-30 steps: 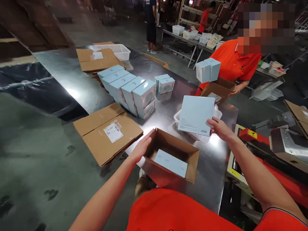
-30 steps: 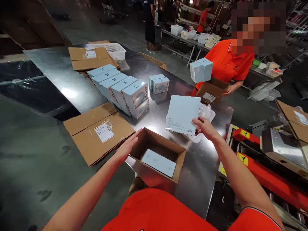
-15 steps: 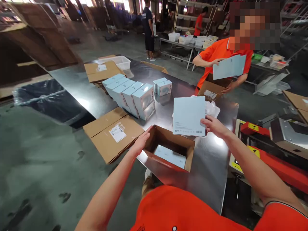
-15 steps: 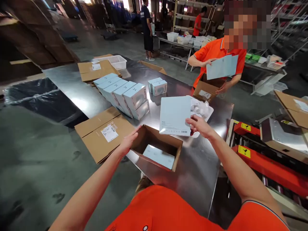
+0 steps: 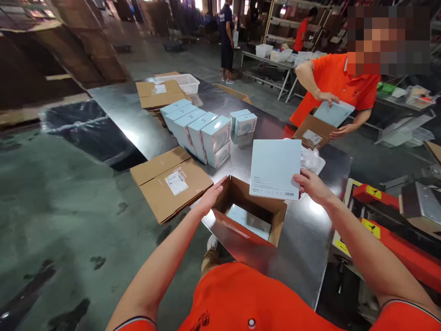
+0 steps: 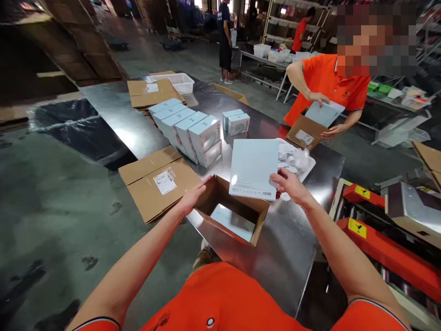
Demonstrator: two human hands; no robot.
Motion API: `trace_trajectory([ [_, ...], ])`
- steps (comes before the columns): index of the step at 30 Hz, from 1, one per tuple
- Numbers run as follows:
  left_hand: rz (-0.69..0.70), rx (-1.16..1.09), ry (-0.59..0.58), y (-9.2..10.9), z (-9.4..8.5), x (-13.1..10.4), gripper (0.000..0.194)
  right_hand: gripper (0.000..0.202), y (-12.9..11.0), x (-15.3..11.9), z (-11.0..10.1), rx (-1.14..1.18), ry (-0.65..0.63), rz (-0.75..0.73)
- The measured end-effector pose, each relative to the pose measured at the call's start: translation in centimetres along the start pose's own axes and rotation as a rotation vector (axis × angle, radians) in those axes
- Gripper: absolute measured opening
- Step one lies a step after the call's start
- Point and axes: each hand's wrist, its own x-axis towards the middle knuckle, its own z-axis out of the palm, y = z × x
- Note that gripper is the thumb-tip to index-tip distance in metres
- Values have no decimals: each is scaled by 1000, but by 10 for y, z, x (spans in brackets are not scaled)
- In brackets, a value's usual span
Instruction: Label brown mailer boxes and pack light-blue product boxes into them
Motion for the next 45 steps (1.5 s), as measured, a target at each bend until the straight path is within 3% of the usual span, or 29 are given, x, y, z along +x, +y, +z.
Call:
trace_trajectory([
  [3, -10, -20, -1, 3, 1, 0, 67, 66, -14, -18, 19, -310, 64, -211],
  [5, -12, 2, 22, 5, 1, 1, 59, 71, -23, -28, 32, -513, 35, -315],
  [8, -10, 41, 38, 5, 1, 2, 50, 68, -27, -31, 47, -638, -32, -353],
  [10, -26, 24, 29, 3, 0, 3, 51, 69, -21, -25, 51, -648, 6, -351],
  [13, -33, -17, 10, 0, -2, 2, 59, 66, -9, -11, 48, -445, 76, -291],
  [17, -1, -44, -35, 0, -2, -1, 69, 58, 3, 6, 36, 104, 165, -130],
  [20, -14, -35, -31, 1, -1, -3, 75, 61, 10, 14, 26, 295, 270, -84],
  [29, -28, 56, -40, 2, -2, -5, 79, 72, 43, 21, 0, 387, 486, -80],
  [45, -70, 94, -12, 8, 0, -7, 71, 64, 63, 22, -6, 396, 485, -54],
])
